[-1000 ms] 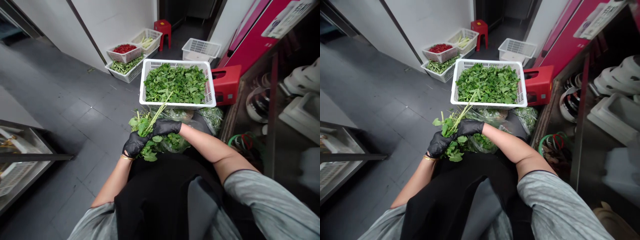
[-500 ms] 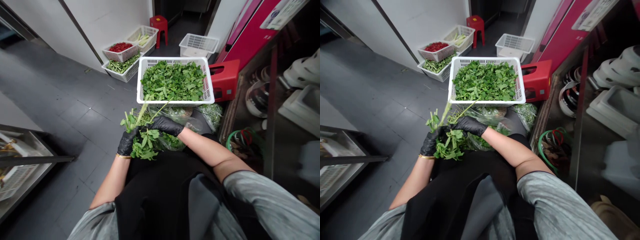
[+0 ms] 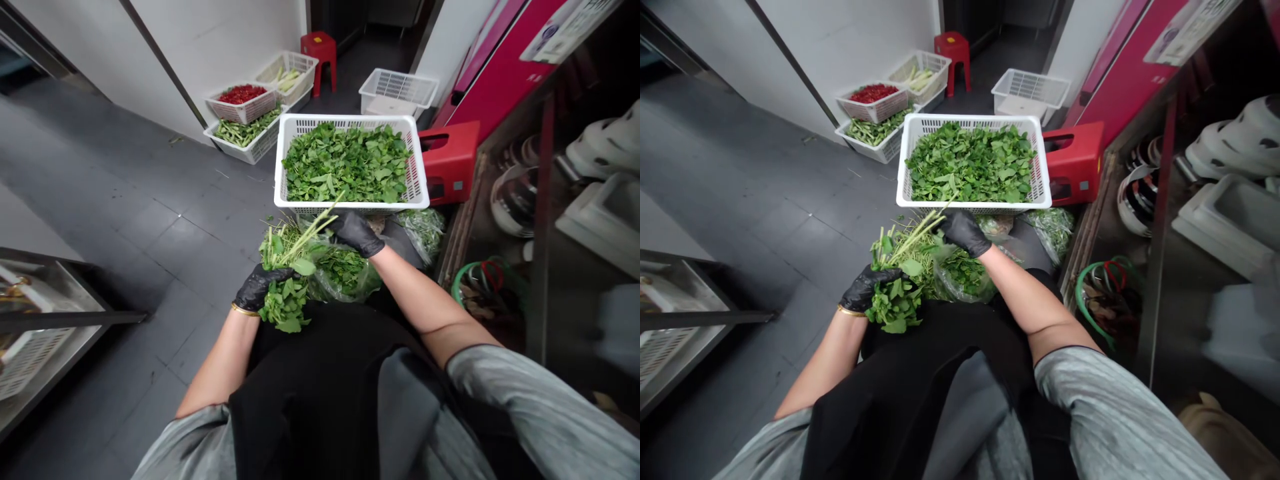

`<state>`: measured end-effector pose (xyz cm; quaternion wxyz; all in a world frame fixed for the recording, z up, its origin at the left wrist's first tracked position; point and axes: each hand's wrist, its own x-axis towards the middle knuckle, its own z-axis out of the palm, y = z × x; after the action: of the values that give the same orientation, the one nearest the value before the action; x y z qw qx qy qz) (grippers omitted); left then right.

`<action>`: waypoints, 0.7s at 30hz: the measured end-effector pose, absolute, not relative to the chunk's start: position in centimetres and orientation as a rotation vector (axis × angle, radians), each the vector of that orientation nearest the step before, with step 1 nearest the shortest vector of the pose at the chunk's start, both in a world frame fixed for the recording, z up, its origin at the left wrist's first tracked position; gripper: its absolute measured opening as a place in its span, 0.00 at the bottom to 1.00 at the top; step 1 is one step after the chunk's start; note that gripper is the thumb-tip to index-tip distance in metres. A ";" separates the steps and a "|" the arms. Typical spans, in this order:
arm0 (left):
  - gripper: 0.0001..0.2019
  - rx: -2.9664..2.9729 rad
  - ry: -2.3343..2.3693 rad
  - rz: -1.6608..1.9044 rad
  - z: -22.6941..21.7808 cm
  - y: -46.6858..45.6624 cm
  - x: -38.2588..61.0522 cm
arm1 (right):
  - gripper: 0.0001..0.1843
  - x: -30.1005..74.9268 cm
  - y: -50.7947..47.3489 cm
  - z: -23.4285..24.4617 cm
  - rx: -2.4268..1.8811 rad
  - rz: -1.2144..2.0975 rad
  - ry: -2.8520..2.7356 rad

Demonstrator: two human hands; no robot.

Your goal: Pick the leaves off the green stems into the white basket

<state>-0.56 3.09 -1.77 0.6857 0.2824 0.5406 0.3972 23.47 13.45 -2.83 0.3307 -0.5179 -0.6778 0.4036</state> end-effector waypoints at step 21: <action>0.22 0.751 1.312 1.154 -4.8 2.9 0.4 | 0.20 19.8 10.6 -4.7 -0.990 1.651 -1.532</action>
<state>0.41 2.87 -4.81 0.5810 0.3215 0.5614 0.4939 19.82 10.56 -4.72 0.3340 -0.3794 -0.5868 0.6326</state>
